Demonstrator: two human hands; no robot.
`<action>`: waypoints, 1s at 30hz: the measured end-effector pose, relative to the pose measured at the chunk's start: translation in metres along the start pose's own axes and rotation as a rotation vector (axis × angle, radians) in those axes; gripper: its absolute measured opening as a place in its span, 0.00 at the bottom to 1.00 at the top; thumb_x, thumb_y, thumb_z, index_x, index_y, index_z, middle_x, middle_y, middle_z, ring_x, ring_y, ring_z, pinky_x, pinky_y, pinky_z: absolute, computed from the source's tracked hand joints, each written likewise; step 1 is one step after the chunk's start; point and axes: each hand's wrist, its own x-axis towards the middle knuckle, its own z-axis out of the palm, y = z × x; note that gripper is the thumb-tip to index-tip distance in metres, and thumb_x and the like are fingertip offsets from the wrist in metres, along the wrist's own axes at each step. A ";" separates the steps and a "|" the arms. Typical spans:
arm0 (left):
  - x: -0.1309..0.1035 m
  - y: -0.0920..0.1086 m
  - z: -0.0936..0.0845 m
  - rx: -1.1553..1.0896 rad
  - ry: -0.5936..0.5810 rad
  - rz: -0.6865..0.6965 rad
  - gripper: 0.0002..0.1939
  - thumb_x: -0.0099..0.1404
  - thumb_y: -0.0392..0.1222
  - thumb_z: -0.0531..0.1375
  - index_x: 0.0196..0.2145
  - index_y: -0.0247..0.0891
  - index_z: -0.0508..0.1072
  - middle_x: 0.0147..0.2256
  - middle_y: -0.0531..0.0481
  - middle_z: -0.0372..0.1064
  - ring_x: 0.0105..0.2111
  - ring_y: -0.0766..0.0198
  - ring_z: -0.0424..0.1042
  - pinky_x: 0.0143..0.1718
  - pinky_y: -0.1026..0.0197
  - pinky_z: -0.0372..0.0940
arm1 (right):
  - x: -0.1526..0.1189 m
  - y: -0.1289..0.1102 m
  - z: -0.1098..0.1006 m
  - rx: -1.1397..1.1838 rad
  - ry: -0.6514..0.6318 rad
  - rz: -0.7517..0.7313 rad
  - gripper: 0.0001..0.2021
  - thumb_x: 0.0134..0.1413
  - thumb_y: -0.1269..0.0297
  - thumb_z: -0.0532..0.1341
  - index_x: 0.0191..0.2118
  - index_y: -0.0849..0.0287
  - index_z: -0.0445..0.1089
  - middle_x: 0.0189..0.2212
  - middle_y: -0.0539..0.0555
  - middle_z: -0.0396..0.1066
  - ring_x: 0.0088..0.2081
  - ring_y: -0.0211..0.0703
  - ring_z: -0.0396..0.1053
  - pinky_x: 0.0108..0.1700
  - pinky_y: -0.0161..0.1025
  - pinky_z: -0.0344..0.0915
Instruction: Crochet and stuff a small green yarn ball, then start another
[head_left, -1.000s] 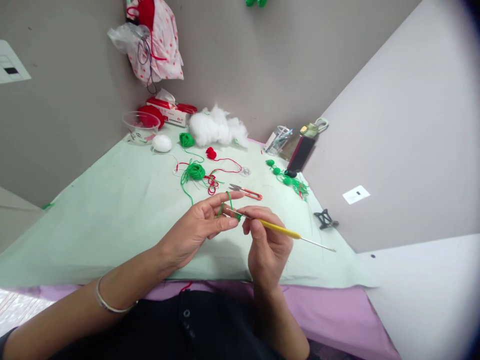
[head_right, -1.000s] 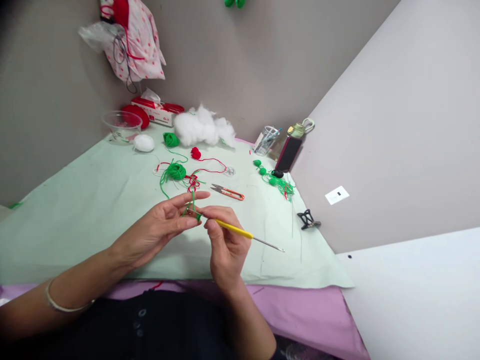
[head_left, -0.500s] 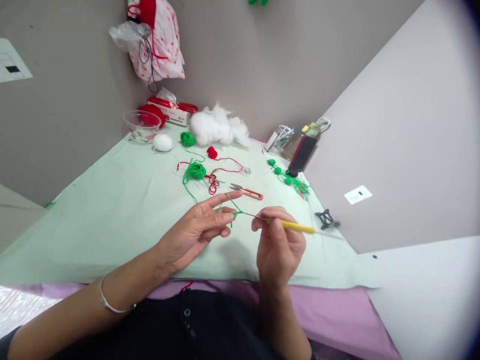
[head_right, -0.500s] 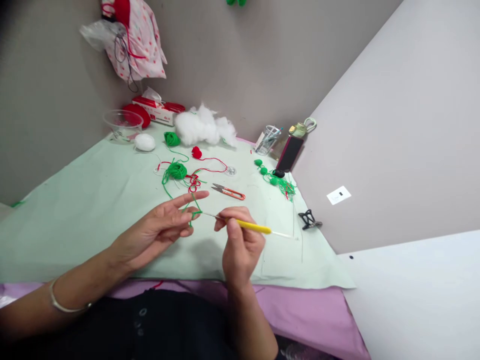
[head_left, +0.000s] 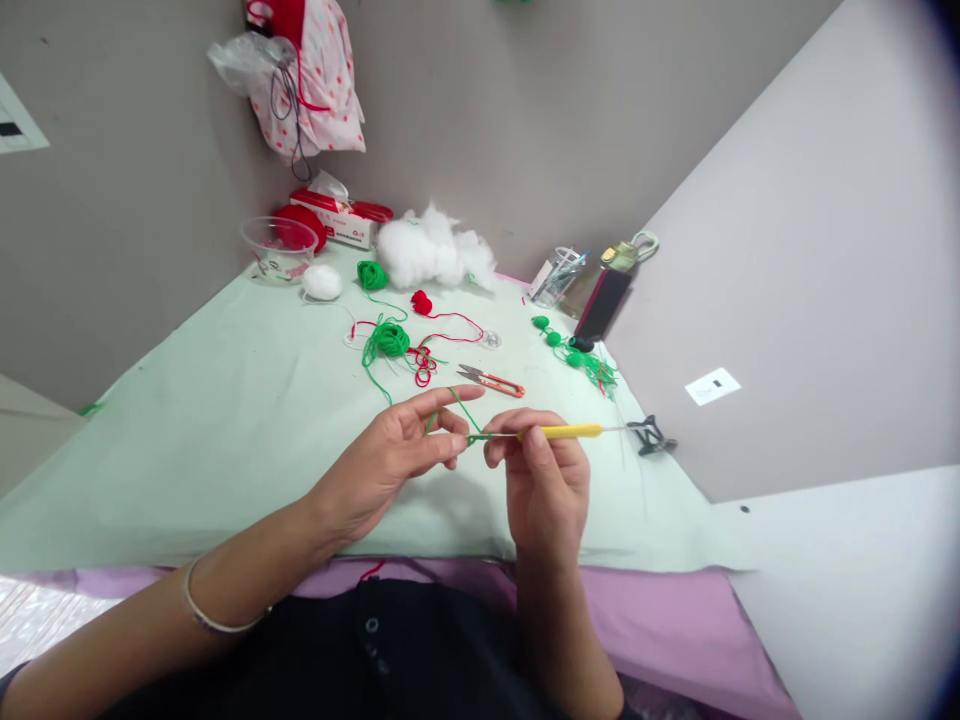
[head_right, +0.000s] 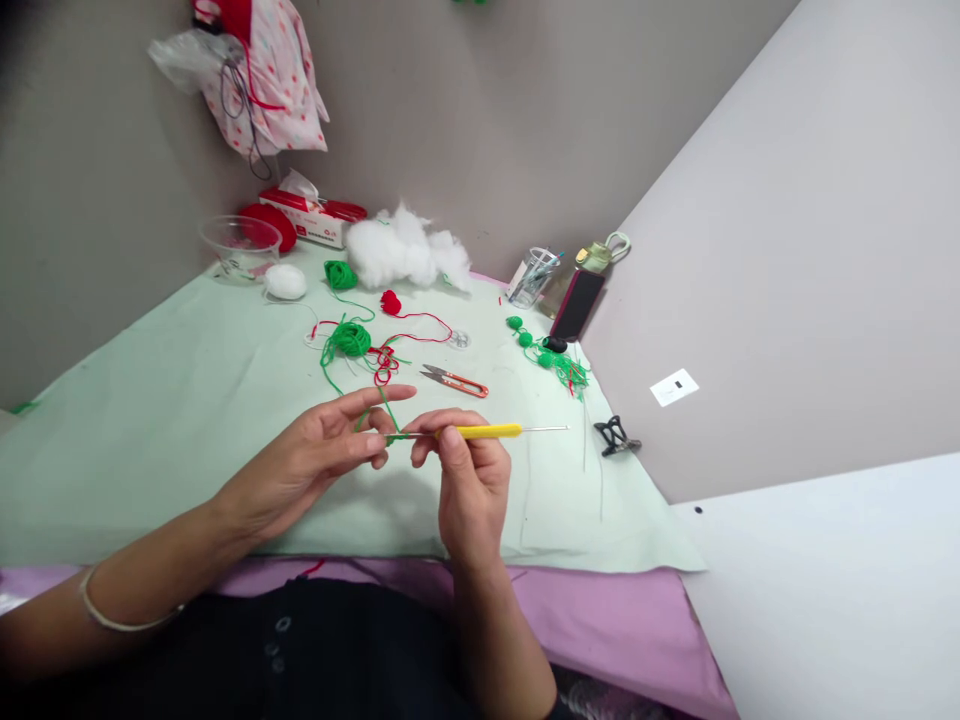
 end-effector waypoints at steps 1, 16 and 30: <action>0.000 0.001 -0.001 0.007 0.004 0.000 0.24 0.63 0.40 0.68 0.57 0.45 0.75 0.34 0.55 0.65 0.32 0.69 0.63 0.42 0.61 0.60 | -0.001 -0.002 0.000 -0.048 -0.011 -0.026 0.09 0.67 0.64 0.59 0.38 0.58 0.76 0.33 0.53 0.76 0.27 0.37 0.70 0.30 0.39 0.69; 0.000 -0.008 0.004 -0.229 0.023 -0.138 0.28 0.60 0.41 0.71 0.58 0.38 0.74 0.32 0.54 0.66 0.31 0.69 0.63 0.40 0.63 0.61 | -0.015 0.007 0.001 -0.598 0.013 -0.489 0.14 0.65 0.74 0.59 0.49 0.51 0.77 0.40 0.56 0.74 0.38 0.44 0.73 0.37 0.44 0.72; -0.004 -0.006 0.002 0.004 0.096 0.067 0.23 0.61 0.40 0.69 0.54 0.43 0.76 0.32 0.55 0.66 0.33 0.65 0.65 0.44 0.59 0.60 | -0.008 0.003 0.007 -0.244 0.057 -0.180 0.09 0.67 0.68 0.59 0.41 0.54 0.77 0.35 0.53 0.76 0.32 0.40 0.72 0.32 0.41 0.70</action>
